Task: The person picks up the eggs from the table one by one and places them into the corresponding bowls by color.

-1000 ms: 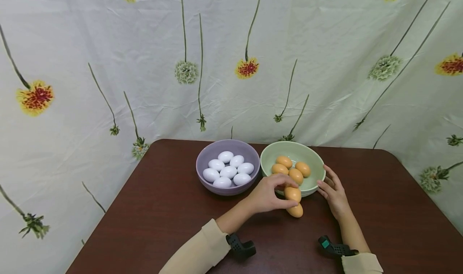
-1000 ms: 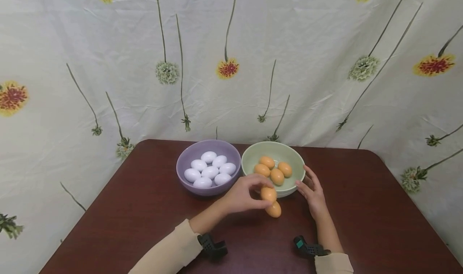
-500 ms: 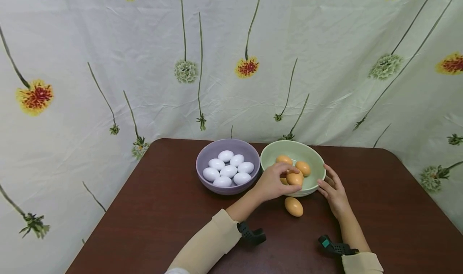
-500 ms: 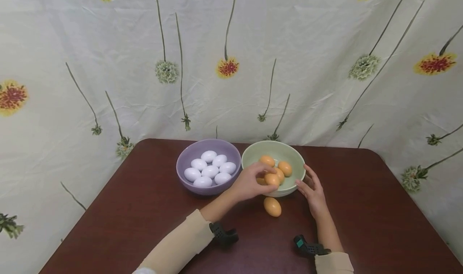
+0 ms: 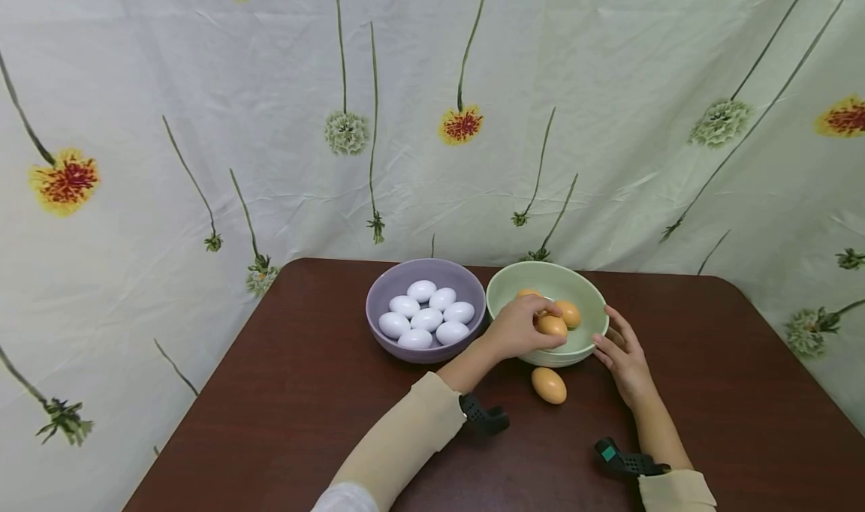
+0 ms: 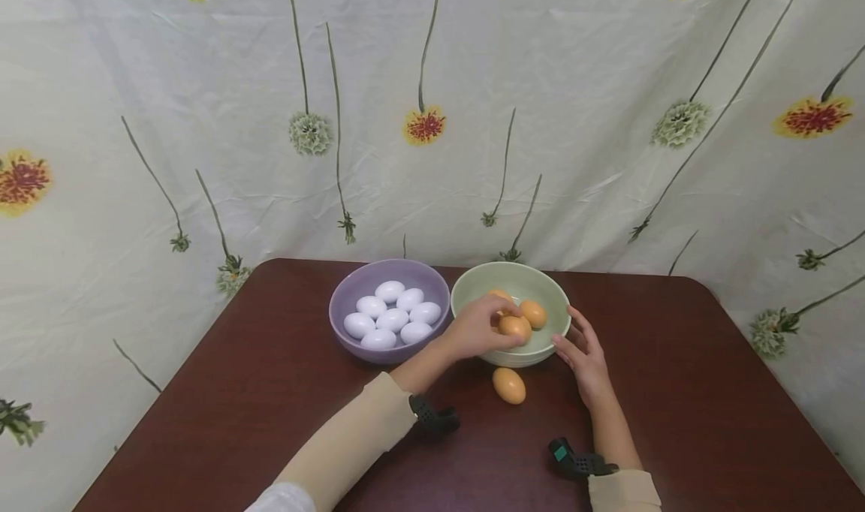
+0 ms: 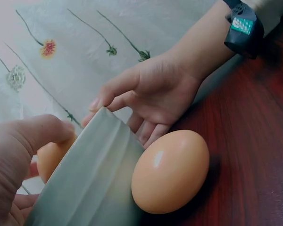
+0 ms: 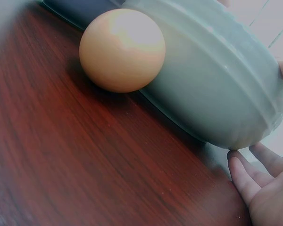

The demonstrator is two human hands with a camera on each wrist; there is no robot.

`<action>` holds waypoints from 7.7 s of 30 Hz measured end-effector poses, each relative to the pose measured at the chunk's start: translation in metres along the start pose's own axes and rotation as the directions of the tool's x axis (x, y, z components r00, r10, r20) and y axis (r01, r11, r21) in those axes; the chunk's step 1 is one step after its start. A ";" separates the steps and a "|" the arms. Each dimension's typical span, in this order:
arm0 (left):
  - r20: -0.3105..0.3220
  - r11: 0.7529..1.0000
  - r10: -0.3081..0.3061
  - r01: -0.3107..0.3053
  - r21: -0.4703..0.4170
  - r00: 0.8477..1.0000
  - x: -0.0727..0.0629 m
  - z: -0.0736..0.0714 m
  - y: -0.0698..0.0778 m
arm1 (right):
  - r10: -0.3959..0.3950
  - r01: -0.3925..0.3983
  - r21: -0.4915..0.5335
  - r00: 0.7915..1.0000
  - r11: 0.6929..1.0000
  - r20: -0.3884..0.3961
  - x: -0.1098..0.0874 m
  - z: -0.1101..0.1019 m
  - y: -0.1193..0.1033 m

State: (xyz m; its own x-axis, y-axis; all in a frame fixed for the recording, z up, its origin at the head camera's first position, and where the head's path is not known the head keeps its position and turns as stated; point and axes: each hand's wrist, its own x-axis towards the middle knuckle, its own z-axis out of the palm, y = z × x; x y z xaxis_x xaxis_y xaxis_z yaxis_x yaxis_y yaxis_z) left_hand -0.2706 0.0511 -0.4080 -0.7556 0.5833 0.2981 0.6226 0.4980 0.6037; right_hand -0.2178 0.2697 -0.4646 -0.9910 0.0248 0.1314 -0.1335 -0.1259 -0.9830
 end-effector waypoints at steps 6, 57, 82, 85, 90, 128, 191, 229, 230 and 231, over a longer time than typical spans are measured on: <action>0.085 1.000 -0.019 0.017 0.026 0.996 0.007 -0.003 0.001 | -0.001 0.001 0.012 1.000 1.000 -0.002 0.001 0.000 0.000; 0.312 0.931 -0.170 0.049 0.362 0.935 0.032 0.008 0.004 | 0.015 -0.015 0.018 1.000 1.000 -0.012 0.001 0.001 0.000; 0.151 0.975 -0.110 0.076 0.210 0.982 0.023 0.010 0.001 | 0.014 -0.014 0.006 1.000 1.000 -0.007 0.002 0.001 0.000; 0.044 0.988 -0.075 0.069 0.140 0.996 0.019 0.009 0.001 | 0.016 -0.016 0.004 1.000 1.000 -0.013 0.001 0.001 0.000; -0.210 0.997 -0.026 0.011 -0.073 0.977 0.012 0.011 -0.002 | 0.017 -0.017 0.008 1.000 1.000 -0.014 0.001 0.000 0.001; -0.394 0.896 0.121 -0.271 -0.352 0.911 -0.056 0.020 0.028 | 0.006 -0.005 0.018 1.000 1.000 -0.019 0.000 -0.001 0.001; 0.162 0.992 0.130 -0.128 -0.021 0.978 -0.080 0.048 -0.001 | 0.048 -0.048 -0.016 0.999 0.999 -0.022 0.002 0.001 -0.002; 0.182 0.991 0.132 -0.123 -0.060 0.974 -0.071 0.030 0.007 | 0.024 -0.024 -0.030 1.000 0.999 -0.009 0.002 -0.001 0.000; 0.190 0.990 0.134 -0.124 -0.063 0.973 -0.071 0.028 0.008 | 0.022 -0.022 -0.032 1.000 0.999 -0.008 0.002 -0.001 0.000; 0.198 0.990 0.136 -0.124 -0.069 0.971 -0.070 0.026 0.010 | 0.020 -0.021 -0.032 1.000 0.999 -0.006 0.001 -0.001 0.000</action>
State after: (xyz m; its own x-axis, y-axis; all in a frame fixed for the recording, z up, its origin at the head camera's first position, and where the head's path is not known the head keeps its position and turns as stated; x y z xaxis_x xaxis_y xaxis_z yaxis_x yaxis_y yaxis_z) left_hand -0.2062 0.0320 -0.4423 -0.6086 0.7609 0.2249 0.6962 0.3762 0.6114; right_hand -0.2191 0.2703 -0.4645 -0.9935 0.0286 0.1105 -0.1127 -0.0942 -0.9892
